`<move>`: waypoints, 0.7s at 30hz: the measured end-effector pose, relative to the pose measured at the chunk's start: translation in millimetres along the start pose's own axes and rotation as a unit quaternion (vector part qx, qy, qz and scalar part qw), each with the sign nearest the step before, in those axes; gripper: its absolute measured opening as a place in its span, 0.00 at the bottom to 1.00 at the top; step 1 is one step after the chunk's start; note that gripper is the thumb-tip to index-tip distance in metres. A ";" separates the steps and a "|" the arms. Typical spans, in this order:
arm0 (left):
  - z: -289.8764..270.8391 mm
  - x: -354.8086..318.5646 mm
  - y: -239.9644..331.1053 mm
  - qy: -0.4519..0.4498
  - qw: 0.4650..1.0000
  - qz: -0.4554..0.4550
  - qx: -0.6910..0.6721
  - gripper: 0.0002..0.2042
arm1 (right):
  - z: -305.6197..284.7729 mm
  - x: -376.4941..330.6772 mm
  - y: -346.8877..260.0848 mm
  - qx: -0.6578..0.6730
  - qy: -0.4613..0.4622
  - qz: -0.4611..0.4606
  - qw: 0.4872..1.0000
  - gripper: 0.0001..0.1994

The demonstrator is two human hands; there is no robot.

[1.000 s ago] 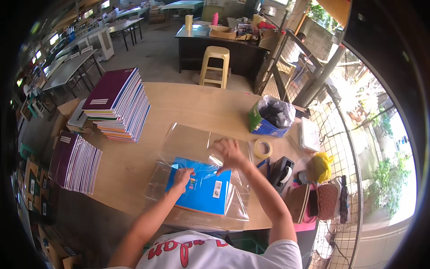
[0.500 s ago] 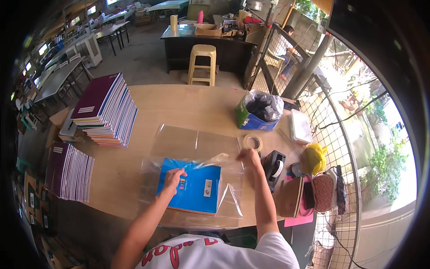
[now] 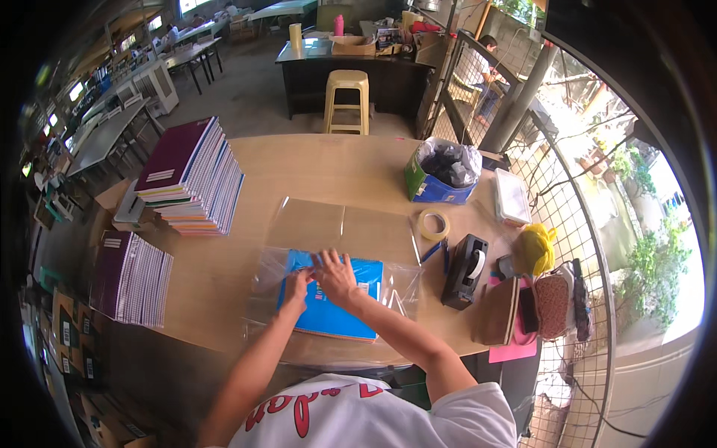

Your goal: The person packages stacks of colorful notebooks into large plastic sheets by hand, using adhesive tape to secure the bundles.

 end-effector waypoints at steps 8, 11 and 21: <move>14.6 -105.9 44.4 0.016 0.872 0.202 0.445 0.31 | 4.8 -42.6 -25.5 0.122 0.055 0.156 0.979 0.17; 18.3 -120.7 38.8 0.048 0.883 0.125 0.450 0.42 | 18.9 -55.1 -34.8 0.133 0.052 0.188 0.972 0.15; 18.2 -101.4 6.4 0.099 0.861 0.163 0.471 0.40 | 18.7 -59.5 -57.0 0.142 0.057 0.214 0.965 0.09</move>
Point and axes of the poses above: each hand's wrist, its own x-axis towards the middle knuckle, its own z-axis out of the palm, y = z × x, the point moved 4 cm from there along x, towards the middle knuckle, and after that the axes turned 1 degree about -z, right-handed, at the moved point
